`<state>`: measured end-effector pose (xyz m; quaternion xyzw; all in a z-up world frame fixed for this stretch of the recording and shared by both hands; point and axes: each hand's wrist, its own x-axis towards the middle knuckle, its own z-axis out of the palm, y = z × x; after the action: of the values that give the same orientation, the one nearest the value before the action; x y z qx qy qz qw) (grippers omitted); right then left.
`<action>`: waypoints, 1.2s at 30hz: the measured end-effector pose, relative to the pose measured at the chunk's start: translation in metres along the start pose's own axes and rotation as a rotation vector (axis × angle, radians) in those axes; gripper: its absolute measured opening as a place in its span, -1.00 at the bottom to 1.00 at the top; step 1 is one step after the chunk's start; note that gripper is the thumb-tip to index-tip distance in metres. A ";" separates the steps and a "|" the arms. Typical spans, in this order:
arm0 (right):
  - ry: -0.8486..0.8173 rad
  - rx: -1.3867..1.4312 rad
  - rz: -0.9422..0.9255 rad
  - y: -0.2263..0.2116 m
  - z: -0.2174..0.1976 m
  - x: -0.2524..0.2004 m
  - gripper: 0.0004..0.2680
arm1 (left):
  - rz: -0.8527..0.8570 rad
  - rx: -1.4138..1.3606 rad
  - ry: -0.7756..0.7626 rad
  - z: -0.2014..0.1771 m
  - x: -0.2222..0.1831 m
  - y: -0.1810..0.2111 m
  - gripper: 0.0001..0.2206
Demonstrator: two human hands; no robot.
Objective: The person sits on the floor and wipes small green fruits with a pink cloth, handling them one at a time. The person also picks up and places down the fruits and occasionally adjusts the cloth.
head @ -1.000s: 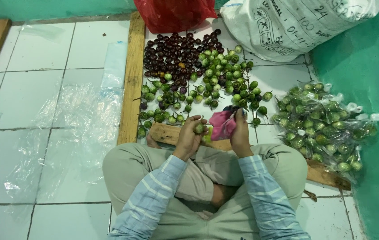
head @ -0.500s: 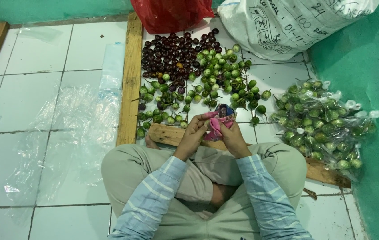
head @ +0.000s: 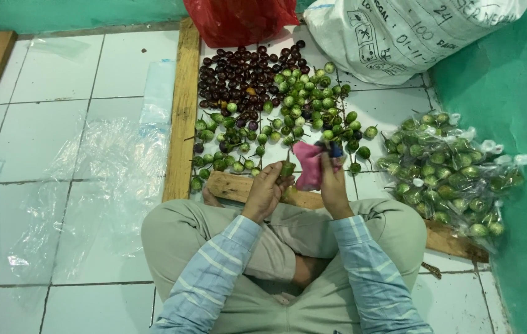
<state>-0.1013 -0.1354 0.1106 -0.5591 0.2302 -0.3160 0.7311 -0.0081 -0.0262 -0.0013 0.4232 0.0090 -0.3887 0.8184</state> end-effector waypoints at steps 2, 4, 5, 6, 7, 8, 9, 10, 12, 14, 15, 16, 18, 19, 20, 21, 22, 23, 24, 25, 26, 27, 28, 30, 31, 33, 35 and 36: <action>-0.154 -0.138 -0.070 0.039 -0.012 0.001 -0.89 | -0.009 0.040 0.009 -0.021 0.011 -0.021 -0.77; -0.309 -0.276 -0.145 0.056 -0.014 0.003 -0.83 | -0.012 0.082 0.014 -0.017 0.010 -0.018 -0.75; -0.270 -0.384 -0.238 0.054 -0.009 0.001 -0.82 | -0.019 0.107 0.009 -0.005 -0.001 -0.006 -0.78; -0.230 -0.492 -0.332 0.053 -0.004 -0.001 -0.80 | -0.026 0.131 0.005 0.007 -0.012 0.007 -0.80; -0.231 -0.491 -0.327 0.053 -0.006 0.001 -0.80 | -0.029 0.131 0.009 0.000 -0.006 0.002 -0.80; -0.231 -0.587 -0.376 0.052 -0.009 0.002 -0.82 | -0.023 0.202 -0.001 -0.007 -0.001 -0.004 -0.81; -0.230 -0.684 -0.432 0.051 -0.012 0.007 -0.84 | -0.012 0.272 -0.015 -0.013 0.007 -0.008 -0.82; -0.231 -0.685 -0.434 0.050 -0.014 0.006 -0.84 | -0.010 0.270 -0.015 -0.011 0.004 -0.010 -0.82; -0.260 -0.844 -0.526 0.047 -0.019 0.005 -0.81 | 0.028 0.348 0.008 -0.008 -0.001 -0.014 -0.89; -0.252 -0.858 -0.517 0.050 -0.023 0.005 -0.81 | 0.000 0.329 0.011 -0.006 -0.001 -0.015 -0.90; -0.253 -0.864 -0.515 0.052 -0.024 0.006 -0.82 | -0.018 0.312 0.022 -0.006 -0.001 -0.014 -0.88; -0.253 -0.863 -0.514 0.050 -0.025 0.006 -0.82 | -0.019 0.312 0.023 -0.008 0.000 -0.018 -0.88; -0.206 -0.694 -0.401 0.045 -0.023 0.009 -0.83 | -0.069 0.231 0.005 -0.014 0.005 -0.020 -0.80; -0.205 -0.693 -0.403 0.045 -0.023 0.008 -0.83 | -0.068 0.233 0.004 -0.008 0.001 -0.012 -0.80; -0.146 -0.545 -0.312 0.046 -0.023 0.007 -0.80 | -0.106 0.149 -0.002 -0.003 -0.002 -0.004 -0.81; -0.090 -0.400 -0.220 0.046 -0.024 0.005 -0.78 | -0.144 0.062 -0.006 0.003 -0.007 0.003 -0.81; -0.091 -0.401 -0.220 0.034 -0.018 0.003 -0.78 | -0.144 0.060 -0.006 -0.002 -0.003 0.000 -0.81; -0.109 -0.352 -0.183 0.023 -0.012 0.001 -0.80 | -0.170 0.004 0.014 -0.007 0.000 -0.004 -0.79; -0.127 -0.303 -0.146 0.011 -0.006 -0.001 -0.82 | -0.197 -0.053 0.033 -0.013 0.004 -0.007 -0.77; -0.127 -0.303 -0.147 0.021 -0.003 -0.004 -0.82 | -0.196 -0.053 0.033 -0.015 0.005 -0.008 -0.77; -0.185 -0.428 -0.255 0.030 -0.001 -0.006 -0.81 | -0.197 0.015 0.031 -0.017 0.006 -0.010 -0.77; -0.241 -0.552 -0.364 0.039 0.002 -0.009 -0.62 | -0.199 0.083 0.030 -0.019 0.007 -0.011 -0.75; -0.240 -0.551 -0.364 0.050 -0.003 -0.004 -0.62 | -0.199 0.084 0.029 -0.030 0.016 -0.019 -0.75; -0.289 -0.753 -0.423 0.071 -0.015 0.002 -0.74 | -0.216 0.110 -0.007 -0.053 0.031 -0.039 -0.82; -0.287 -0.755 -0.419 0.066 -0.014 0.003 -0.74 | -0.220 0.110 -0.007 -0.049 0.028 -0.036 -0.82; -0.275 -0.819 -0.470 0.056 -0.012 0.008 -0.73 | -0.255 0.074 -0.030 -0.041 0.022 -0.029 -0.84; -0.252 -0.798 -0.456 0.063 -0.019 0.010 -0.76 | -0.260 0.061 -0.036 -0.009 0.002 -0.004 -0.82; -0.226 -0.778 -0.442 0.066 -0.023 0.011 -0.77 | -0.268 0.048 -0.043 0.006 -0.008 0.008 -0.81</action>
<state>-0.0955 -0.1471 0.0407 -0.8585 0.1258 -0.2918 0.4025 -0.0103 -0.0227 0.0112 0.4292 0.0388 -0.5037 0.7487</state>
